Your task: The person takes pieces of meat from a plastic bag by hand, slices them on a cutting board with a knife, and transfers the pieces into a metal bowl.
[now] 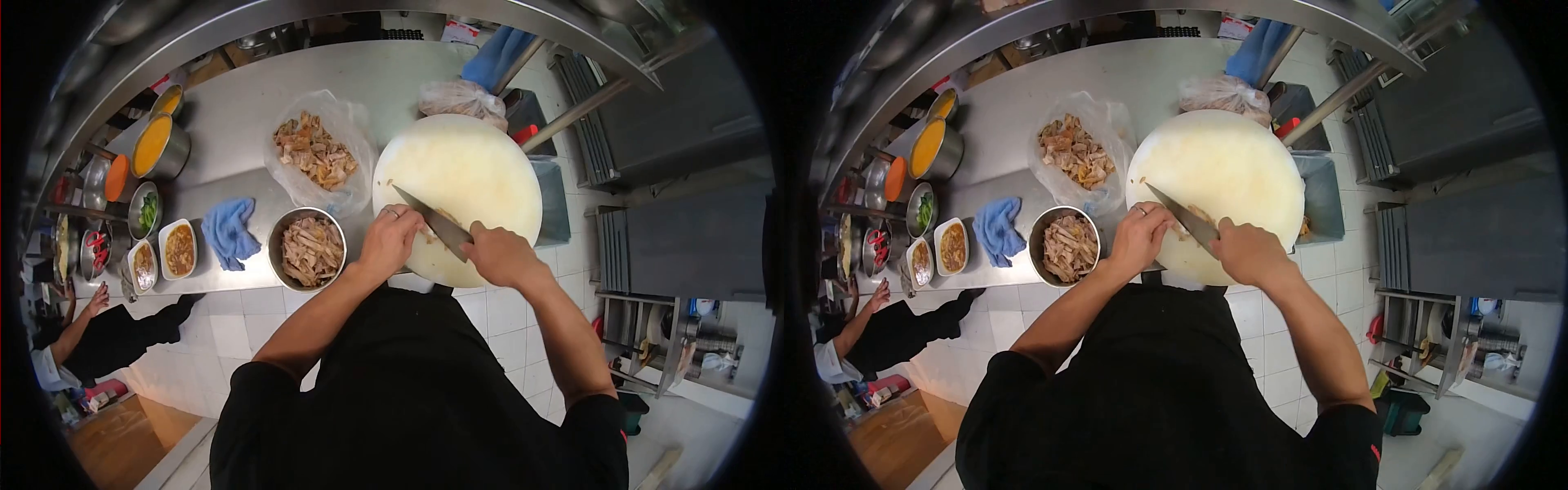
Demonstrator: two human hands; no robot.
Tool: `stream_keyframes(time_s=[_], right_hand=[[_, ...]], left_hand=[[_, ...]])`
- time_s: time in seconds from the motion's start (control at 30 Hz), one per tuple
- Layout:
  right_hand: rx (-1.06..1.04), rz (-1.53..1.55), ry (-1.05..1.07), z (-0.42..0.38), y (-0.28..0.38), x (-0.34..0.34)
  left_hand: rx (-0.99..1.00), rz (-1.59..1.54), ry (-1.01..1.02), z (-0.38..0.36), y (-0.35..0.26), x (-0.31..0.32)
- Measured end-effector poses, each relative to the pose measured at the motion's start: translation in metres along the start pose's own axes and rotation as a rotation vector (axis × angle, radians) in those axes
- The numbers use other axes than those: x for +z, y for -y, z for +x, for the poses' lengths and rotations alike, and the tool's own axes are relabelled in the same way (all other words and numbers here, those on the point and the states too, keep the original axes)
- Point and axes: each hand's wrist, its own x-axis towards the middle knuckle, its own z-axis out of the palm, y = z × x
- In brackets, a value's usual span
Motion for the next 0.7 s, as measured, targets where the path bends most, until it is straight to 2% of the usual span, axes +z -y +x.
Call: stream_keyframes(time_s=[0.2, 0.37, 0.47, 0.57, 0.7], right_hand=[[0.039, -0.069, 0.065, -0.031, 0.021, -0.04], [0.007, -0.058, 0.132, -0.022, 0.021, -0.029], [0.035, 0.047, 0.063, 0.007, 0.014, -0.002], [0.122, 0.213, 0.102, 0.009, 0.005, -0.013], [0.048, 0.065, -0.021, 0.006, -0.003, -0.006]], left_hand=[[0.007, 0.008, -0.032, -0.001, -0.004, 0.001], [0.006, 0.037, -0.066, -0.001, -0.003, 0.003], [-0.019, 0.043, -0.059, 0.002, 0.001, 0.001], [-0.017, 0.039, -0.025, 0.002, 0.006, 0.002], [-0.003, 0.106, 0.008, 0.006, 0.003, 0.008]])
